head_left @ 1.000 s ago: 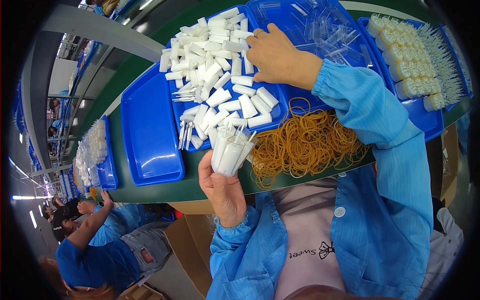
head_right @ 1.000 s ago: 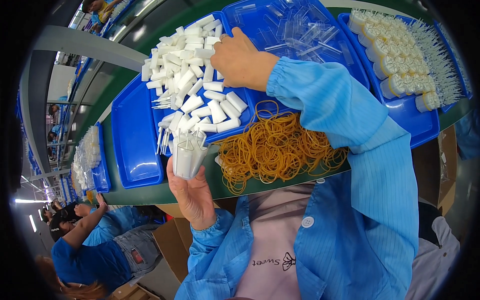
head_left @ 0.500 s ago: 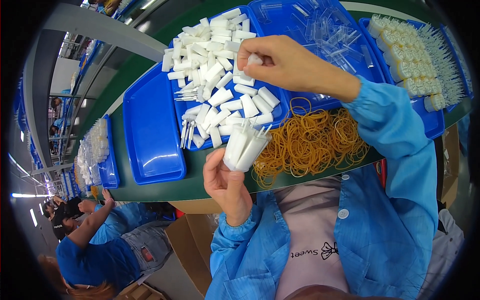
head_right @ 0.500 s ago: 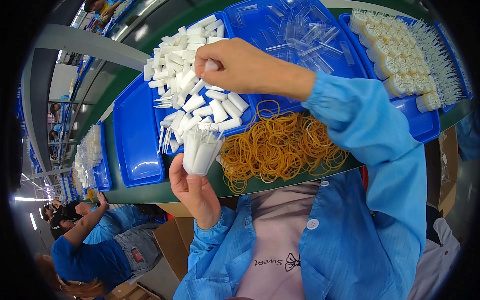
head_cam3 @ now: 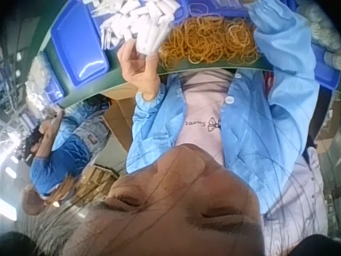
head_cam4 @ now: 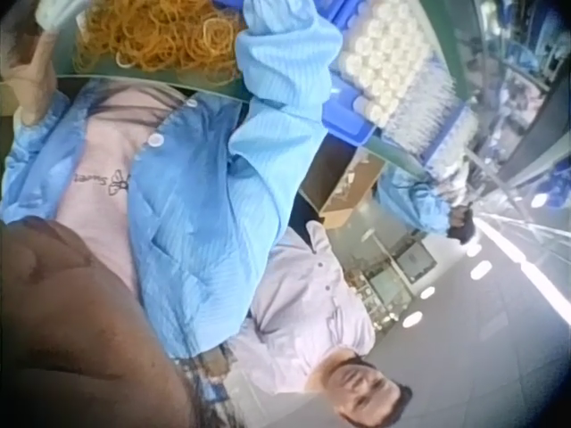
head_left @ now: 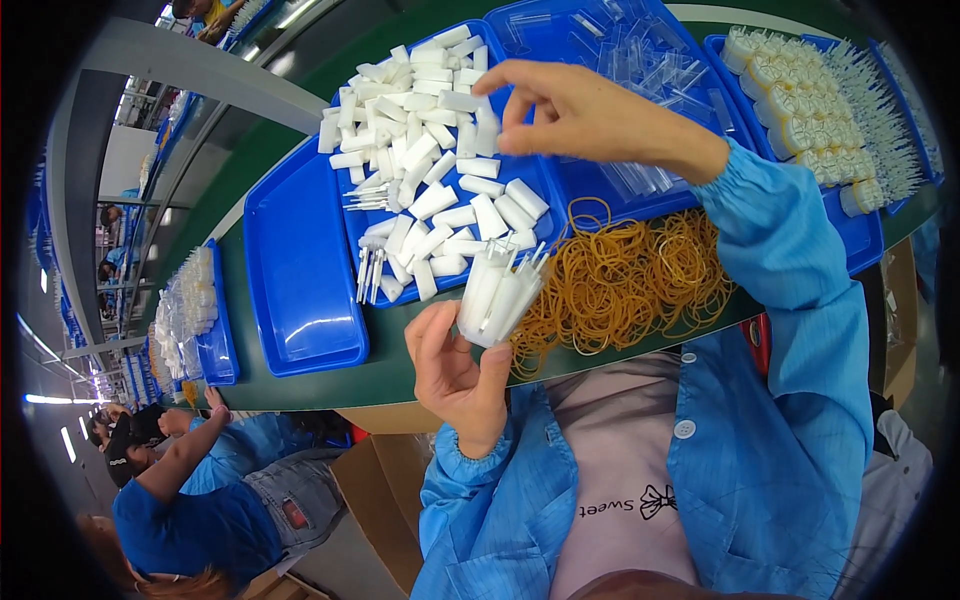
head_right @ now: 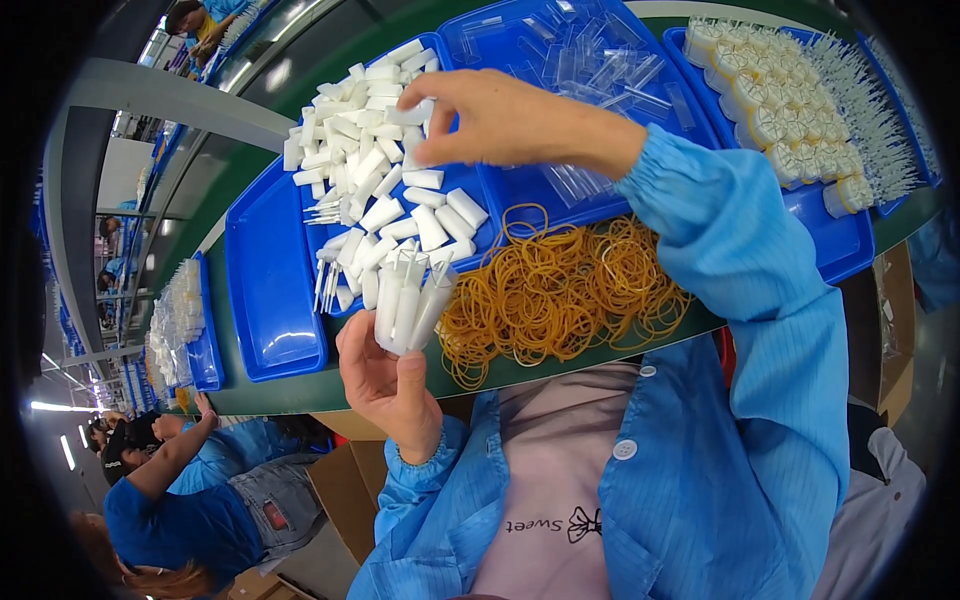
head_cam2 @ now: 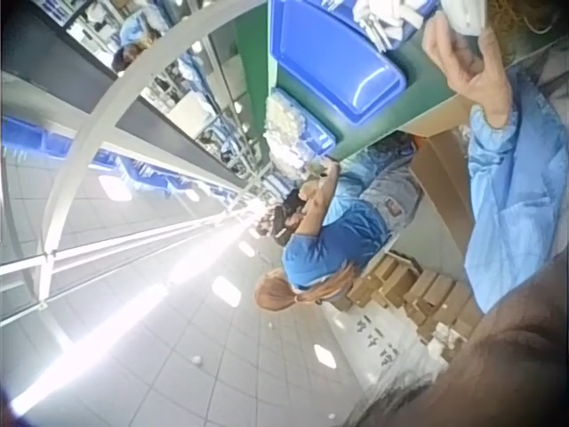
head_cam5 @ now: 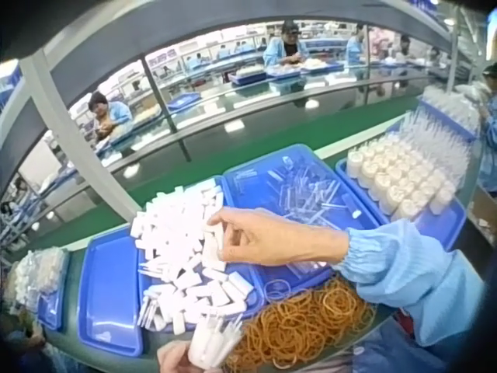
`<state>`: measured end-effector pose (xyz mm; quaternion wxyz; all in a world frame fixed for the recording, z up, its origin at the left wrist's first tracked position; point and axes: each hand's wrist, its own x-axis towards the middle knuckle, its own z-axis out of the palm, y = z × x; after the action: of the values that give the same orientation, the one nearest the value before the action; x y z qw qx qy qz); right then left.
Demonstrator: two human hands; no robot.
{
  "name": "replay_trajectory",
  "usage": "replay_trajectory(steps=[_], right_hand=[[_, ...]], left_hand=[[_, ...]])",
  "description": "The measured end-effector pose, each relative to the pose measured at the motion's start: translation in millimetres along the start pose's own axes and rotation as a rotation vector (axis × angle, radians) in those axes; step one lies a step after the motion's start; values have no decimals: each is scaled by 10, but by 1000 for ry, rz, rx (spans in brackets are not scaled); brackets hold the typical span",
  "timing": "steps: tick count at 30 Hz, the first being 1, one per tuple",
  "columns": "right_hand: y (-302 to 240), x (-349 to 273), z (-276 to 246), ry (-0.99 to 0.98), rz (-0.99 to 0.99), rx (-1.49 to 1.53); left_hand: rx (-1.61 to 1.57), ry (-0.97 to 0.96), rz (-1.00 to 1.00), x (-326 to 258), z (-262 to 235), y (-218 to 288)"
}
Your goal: The person assembles plastic components by fitting white pieces onto a base, sliding clear plastic tubes over them, and securing each bundle with a rubber band before placing the completed assemblies onto a tray.
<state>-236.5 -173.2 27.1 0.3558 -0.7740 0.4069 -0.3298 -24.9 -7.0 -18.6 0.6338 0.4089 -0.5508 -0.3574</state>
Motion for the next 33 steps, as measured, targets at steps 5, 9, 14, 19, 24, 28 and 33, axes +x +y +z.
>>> replay_trajectory(steps=[5,9,14,19,24,28,33], right_hand=[[403,-15,-20,99,-35,-825],[370,-39,71,-155,69,-1026],[375,-17,104,-230,206,-877],[270,-79,-1,-182,219,-713],[-34,-273,-114,171,-5,-163],[-492,-520,-31,194,-16,441],[-670,-958,115,261,52,725]], left_hand=[[-44,35,-60,-7,-49,24],[-68,44,-80,-8,-49,10],[-91,2,-58,7,-28,21],[-65,15,-48,-11,-50,31],[17,-4,-3,-16,-12,39],[140,-3,54,-56,-18,46],[194,-48,114,-59,32,77]])
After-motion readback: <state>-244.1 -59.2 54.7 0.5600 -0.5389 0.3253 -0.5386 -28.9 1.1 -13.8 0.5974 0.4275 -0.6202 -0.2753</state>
